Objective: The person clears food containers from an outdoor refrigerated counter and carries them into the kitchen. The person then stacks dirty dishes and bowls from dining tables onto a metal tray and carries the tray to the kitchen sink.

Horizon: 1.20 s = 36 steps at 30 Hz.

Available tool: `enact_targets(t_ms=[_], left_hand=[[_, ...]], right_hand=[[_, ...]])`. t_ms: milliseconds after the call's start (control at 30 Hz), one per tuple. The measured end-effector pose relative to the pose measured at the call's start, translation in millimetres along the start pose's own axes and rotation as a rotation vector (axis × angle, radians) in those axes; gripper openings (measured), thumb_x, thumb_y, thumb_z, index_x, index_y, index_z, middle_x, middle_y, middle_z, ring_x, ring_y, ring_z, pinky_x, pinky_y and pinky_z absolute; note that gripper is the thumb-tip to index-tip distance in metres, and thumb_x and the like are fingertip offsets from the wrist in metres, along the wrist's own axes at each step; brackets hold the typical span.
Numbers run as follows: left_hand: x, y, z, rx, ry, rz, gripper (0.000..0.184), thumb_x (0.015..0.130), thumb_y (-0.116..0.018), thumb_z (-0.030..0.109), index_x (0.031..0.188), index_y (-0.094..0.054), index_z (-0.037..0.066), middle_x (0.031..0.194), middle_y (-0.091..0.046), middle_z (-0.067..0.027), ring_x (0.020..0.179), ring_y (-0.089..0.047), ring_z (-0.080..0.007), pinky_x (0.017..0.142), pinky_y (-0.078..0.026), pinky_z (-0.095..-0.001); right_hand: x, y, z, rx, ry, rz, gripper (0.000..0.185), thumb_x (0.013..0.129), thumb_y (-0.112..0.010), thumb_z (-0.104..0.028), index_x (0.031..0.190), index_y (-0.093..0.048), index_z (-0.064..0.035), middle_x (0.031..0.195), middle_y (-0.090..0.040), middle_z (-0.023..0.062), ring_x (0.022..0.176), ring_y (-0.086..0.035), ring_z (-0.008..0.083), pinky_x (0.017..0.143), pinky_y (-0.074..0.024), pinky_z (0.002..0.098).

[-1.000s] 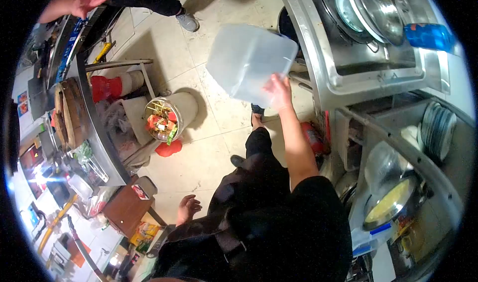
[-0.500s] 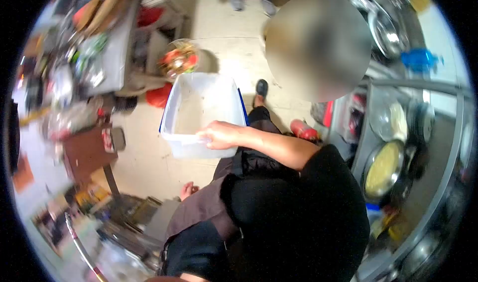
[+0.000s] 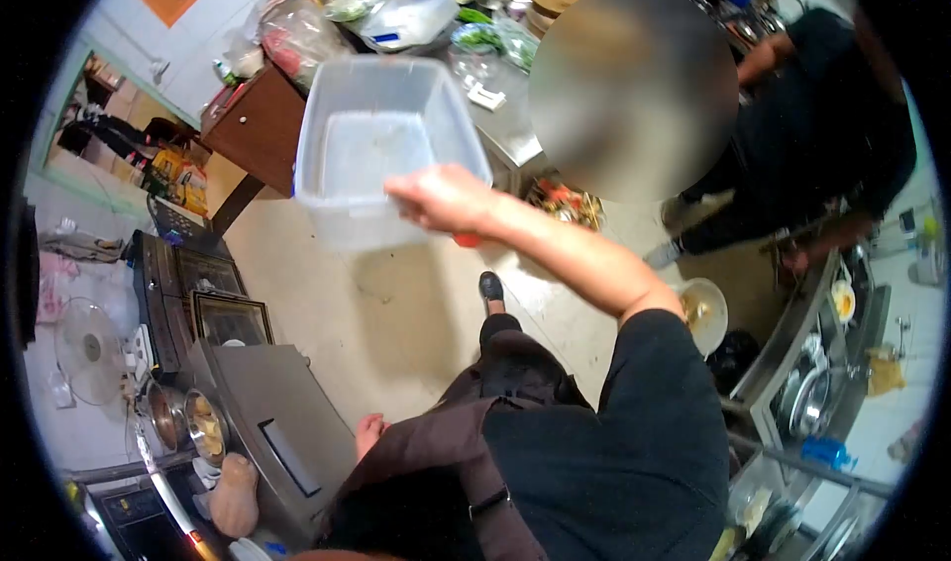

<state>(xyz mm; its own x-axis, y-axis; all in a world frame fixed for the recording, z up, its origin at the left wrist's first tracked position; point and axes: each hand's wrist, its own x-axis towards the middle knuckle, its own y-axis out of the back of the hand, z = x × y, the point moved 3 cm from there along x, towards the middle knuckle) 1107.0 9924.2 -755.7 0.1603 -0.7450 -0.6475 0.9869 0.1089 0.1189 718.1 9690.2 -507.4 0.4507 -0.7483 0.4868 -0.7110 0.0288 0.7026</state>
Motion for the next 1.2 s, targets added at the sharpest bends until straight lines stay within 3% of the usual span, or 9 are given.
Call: enact_targets(t_ms=[200, 300, 467, 667, 767, 900, 1000, 1067, 1200], left_hand=[[67, 3, 59, 0.120, -0.020, 0.013, 0.025, 0.086, -0.045, 0.012, 0.107, -0.043, -0.001, 0.078, -0.055, -0.0139, 0.066, -0.057, -0.0223, 0.058, -0.049, -0.0326], [107, 14, 75, 0.010, 0.001, 0.154, 0.028, 0.086, -0.044, 0.015, 0.109, -0.044, -0.001, 0.080, -0.055, -0.0153, 0.068, -0.057, -0.0236, 0.060, -0.048, -0.0346], [150, 26, 110, 0.016, 0.063, 0.149, 0.031, 0.087, -0.044, 0.018, 0.111, -0.046, -0.001, 0.085, -0.057, -0.0145, 0.072, -0.056, -0.0222, 0.065, -0.047, -0.0347], [249, 62, 170, 0.094, 0.123, 0.123, 0.030, 0.087, -0.044, 0.018, 0.111, -0.047, 0.000, 0.086, -0.057, -0.0139, 0.073, -0.055, -0.0209, 0.065, -0.046, -0.0340], [298, 88, 207, 0.152, 0.111, 0.106, 0.030, 0.087, -0.044, 0.018, 0.111, -0.047, 0.000, 0.087, -0.058, -0.0136, 0.073, -0.055, -0.0203, 0.066, -0.046, -0.0337], [354, 122, 273, 0.284, 0.066, 0.086, 0.030, 0.087, -0.044, 0.018, 0.111, -0.048, 0.001, 0.088, -0.058, -0.0132, 0.073, -0.055, -0.0195, 0.066, -0.045, -0.0332], [374, 132, 324, 0.376, 0.033, 0.097, 0.030, 0.087, -0.044, 0.018, 0.110, -0.049, 0.001, 0.088, -0.058, -0.0130, 0.074, -0.054, -0.0189, 0.067, -0.045, -0.0328], [374, 117, 372, 0.115, 0.101, 0.169, 0.029, 0.087, -0.044, 0.018, 0.109, -0.049, 0.001, 0.089, -0.058, -0.0135, 0.072, -0.054, -0.0183, 0.066, -0.044, -0.0326], [427, 143, 379, 0.182, 0.170, 0.212, 0.028, 0.087, -0.043, 0.017, 0.108, -0.050, 0.000, 0.085, -0.058, -0.0141, 0.073, -0.054, -0.0190, 0.066, -0.045, -0.0326]], right_hand=[[174, 60, 137, -0.549, 0.051, 0.090, 0.025, 0.072, -0.059, -0.015, 0.095, -0.052, -0.0111, 0.074, -0.059, 0.0122, 0.071, -0.058, 0.0313, 0.061, -0.0469, 0.0407], [247, 117, 213, -0.692, -0.067, 0.082, 0.032, 0.072, -0.062, -0.022, 0.101, -0.054, -0.0126, 0.080, -0.060, 0.0127, 0.077, -0.059, 0.0308, 0.066, -0.0475, 0.0408], [310, 191, 292, -0.781, -0.255, 0.176, 0.045, 0.070, -0.065, -0.025, 0.111, -0.052, -0.0110, 0.093, -0.060, 0.0136, 0.089, -0.057, 0.0309, 0.076, -0.0458, 0.0383], [331, 241, 405, -0.778, -0.488, 0.205, 0.045, 0.069, -0.064, -0.020, 0.111, -0.052, -0.0069, 0.094, -0.060, 0.0151, 0.088, -0.058, 0.0282, 0.078, -0.0453, 0.0336], [325, 249, 461, -0.830, -0.446, 0.219, 0.046, 0.070, -0.064, -0.019, 0.112, -0.051, -0.0070, 0.097, -0.059, 0.0162, 0.091, -0.057, 0.0294, 0.080, -0.0447, 0.0345], [293, 223, 485, -0.781, -0.798, 0.222, 0.048, 0.067, -0.065, -0.025, 0.111, -0.052, -0.0135, 0.101, -0.059, 0.0118, 0.096, -0.054, 0.0300, 0.080, -0.0441, 0.0377], [287, 236, 511, -0.822, -0.842, 0.183, 0.043, 0.067, -0.065, -0.025, 0.106, -0.053, -0.0109, 0.096, -0.060, 0.0128, 0.092, -0.055, 0.0296, 0.078, -0.0444, 0.0367], [282, 231, 520, -0.796, -0.897, 0.146, 0.042, 0.066, -0.066, -0.024, 0.104, -0.053, -0.0097, 0.093, -0.060, 0.0131, 0.090, -0.055, 0.0300, 0.077, -0.0446, 0.0374], [270, 225, 560, -0.725, -0.834, 0.100, 0.045, 0.066, -0.066, -0.021, 0.105, -0.053, -0.0038, 0.094, -0.059, 0.0167, 0.087, -0.056, 0.0318, 0.076, -0.0441, 0.0358]])
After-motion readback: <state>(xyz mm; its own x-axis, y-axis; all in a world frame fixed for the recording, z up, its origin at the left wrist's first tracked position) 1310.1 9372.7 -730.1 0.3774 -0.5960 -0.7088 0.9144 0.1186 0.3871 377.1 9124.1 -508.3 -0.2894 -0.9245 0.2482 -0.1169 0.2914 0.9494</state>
